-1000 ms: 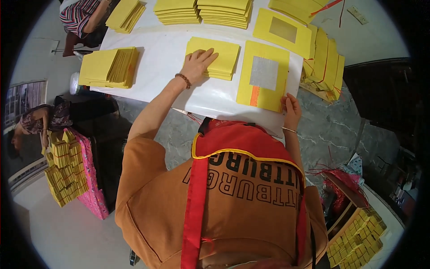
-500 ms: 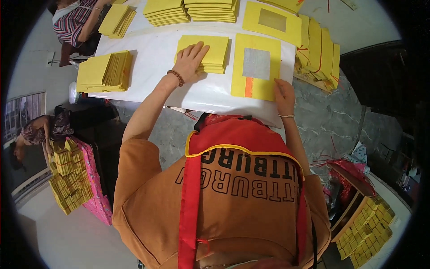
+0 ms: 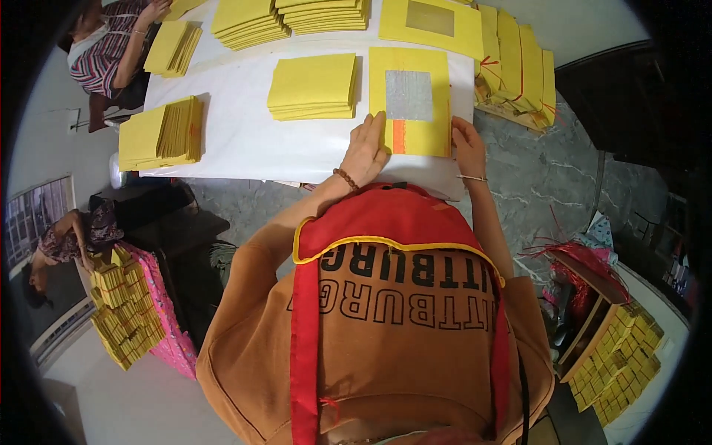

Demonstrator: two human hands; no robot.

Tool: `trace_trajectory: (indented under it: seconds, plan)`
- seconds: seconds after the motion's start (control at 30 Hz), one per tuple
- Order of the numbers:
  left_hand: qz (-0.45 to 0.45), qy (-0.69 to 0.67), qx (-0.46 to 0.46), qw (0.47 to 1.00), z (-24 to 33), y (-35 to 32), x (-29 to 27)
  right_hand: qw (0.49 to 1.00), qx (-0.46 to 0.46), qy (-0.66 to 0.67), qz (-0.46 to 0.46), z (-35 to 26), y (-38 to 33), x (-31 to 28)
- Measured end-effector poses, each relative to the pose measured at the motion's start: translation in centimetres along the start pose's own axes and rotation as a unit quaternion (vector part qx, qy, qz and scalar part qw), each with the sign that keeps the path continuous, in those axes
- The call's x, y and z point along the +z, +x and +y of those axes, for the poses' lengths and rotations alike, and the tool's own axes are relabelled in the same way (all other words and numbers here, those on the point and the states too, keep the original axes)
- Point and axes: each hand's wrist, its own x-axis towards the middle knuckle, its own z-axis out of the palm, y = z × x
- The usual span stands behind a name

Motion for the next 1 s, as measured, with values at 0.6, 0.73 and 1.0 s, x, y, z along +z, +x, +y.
trace_trajectory:
  seconds: [0.6, 0.73, 1.0]
  plan:
    - [-0.082, 0.098, 0.198, 0.972, -0.9, 2.7, -2.1, 0.957, -0.176, -0.224, -0.058, 1.1, 0.4, -1.2]
    - [-0.076, 0.037, 0.200, 0.976, -1.4, 4.0, -2.6, 0.968, -0.135, -0.207, -0.047, 1.6, 0.8, -1.1]
    - [-0.122, -0.002, 0.133, 0.984, -1.7, 4.6, -2.8, 0.973, -0.129, -0.187, -0.048, 0.3, 0.6, -0.7]
